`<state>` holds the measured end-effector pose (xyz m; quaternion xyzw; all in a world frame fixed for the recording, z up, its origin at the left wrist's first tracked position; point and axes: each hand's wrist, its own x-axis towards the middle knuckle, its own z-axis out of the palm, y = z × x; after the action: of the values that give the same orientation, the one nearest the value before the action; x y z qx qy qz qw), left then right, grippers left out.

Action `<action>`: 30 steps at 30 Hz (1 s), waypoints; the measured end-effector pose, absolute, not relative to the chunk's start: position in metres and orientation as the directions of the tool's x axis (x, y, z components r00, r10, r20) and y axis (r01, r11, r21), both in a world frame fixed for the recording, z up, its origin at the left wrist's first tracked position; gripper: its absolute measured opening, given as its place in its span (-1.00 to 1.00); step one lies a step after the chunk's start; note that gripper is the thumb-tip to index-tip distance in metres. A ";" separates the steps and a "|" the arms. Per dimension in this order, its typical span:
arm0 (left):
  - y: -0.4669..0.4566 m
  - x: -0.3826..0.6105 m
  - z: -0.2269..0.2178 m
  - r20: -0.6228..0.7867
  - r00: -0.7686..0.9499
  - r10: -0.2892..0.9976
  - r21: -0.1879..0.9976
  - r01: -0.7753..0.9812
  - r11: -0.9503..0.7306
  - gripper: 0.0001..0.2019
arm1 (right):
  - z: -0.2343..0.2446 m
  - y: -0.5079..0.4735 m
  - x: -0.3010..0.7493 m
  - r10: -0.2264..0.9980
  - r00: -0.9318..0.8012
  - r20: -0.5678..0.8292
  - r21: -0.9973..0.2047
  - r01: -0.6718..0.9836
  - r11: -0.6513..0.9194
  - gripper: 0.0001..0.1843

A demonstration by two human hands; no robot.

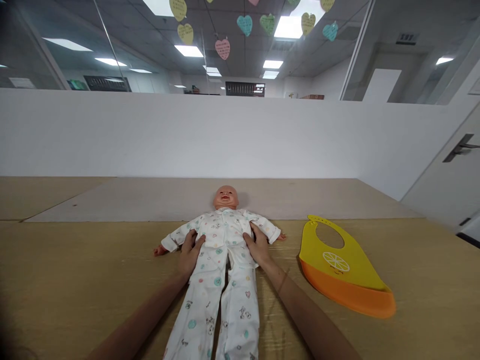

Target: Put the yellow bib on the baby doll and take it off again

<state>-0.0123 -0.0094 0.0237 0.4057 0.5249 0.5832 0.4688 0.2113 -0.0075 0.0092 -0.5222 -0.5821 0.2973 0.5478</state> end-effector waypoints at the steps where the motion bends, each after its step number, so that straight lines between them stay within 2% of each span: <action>1: -0.012 -0.011 0.025 0.004 -0.249 0.968 0.996 -0.083 -0.026 -0.56 | 0.009 -0.010 0.211 0.931 0.152 0.332 -0.914 0.296 0.277 -0.50; 7: -0.031 -0.003 0.030 -0.027 -0.291 0.956 0.998 -0.070 0.007 -0.54 | 0.007 -0.028 0.201 0.925 0.229 0.302 -0.932 0.276 0.235 -0.58; 9: -0.035 -0.001 0.029 0.009 -0.285 0.958 0.999 -0.049 -0.024 -0.51 | 0.005 -0.035 0.199 0.924 0.238 0.300 -0.936 0.261 0.236 -0.58; 12: -0.039 0.000 0.024 0.112 -0.288 0.951 0.993 -0.005 -0.118 -0.49 | 0.005 -0.051 0.202 0.904 0.216 0.370 -0.907 0.294 0.301 -0.57; 15: -0.041 -0.001 0.022 0.173 -0.303 0.937 0.984 0.009 -0.178 -0.51 | 0.020 -0.079 0.205 0.858 0.139 0.495 -0.820 0.403 0.407 -0.62; 17: -0.042 -0.001 0.022 0.175 -0.296 0.939 0.983 -0.006 -0.185 -0.53 | 0.037 -0.102 0.201 0.811 0.009 0.585 -0.707 0.496 0.504 -0.70; 19: -0.042 -0.001 0.022 0.160 -0.293 0.943 0.985 -0.012 -0.171 -0.54 | 0.047 -0.123 0.189 0.729 -0.252 0.636 -0.543 0.525 0.655 -0.75; 21: -0.041 -0.002 0.021 0.155 -0.285 0.946 0.987 0.008 -0.159 -0.54 | 0.041 -0.139 0.171 0.591 -0.610 0.528 -0.383 0.451 0.806 -0.86; 22: -0.041 -0.002 0.020 0.158 -0.283 0.946 0.987 0.021 -0.158 -0.54 | 0.032 -0.145 0.163 0.483 -0.694 0.534 -0.271 0.400 0.876 -0.87; 23: -0.040 -0.003 0.019 0.159 -0.281 0.946 0.987 0.029 -0.157 -0.54 | 0.021 -0.148 0.156 0.373 -0.718 0.587 -0.184 0.330 0.926 -0.71; 24: -0.039 -0.003 0.018 0.162 -0.276 0.947 0.987 0.033 -0.159 -0.55 | 0.008 -0.151 0.152 0.358 -0.707 0.610 -0.169 0.325 0.931 -0.58; 27: -0.038 -0.004 0.018 0.179 -0.264 0.948 0.984 0.025 -0.178 -0.58 | -0.018 -0.153 0.155 0.415 -0.797 0.440 -0.154 0.388 0.909 -0.55; 30: -0.038 -0.004 0.021 0.194 -0.245 0.950 0.981 0.023 -0.194 -0.60 | -0.019 -0.152 0.168 0.409 -0.870 0.274 -0.096 0.399 0.912 -0.56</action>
<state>-0.0037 -0.0375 0.0206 0.4805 0.5062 0.6052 0.3828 0.1682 -0.1517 -0.0190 -0.2089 -0.9668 0.0183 0.1458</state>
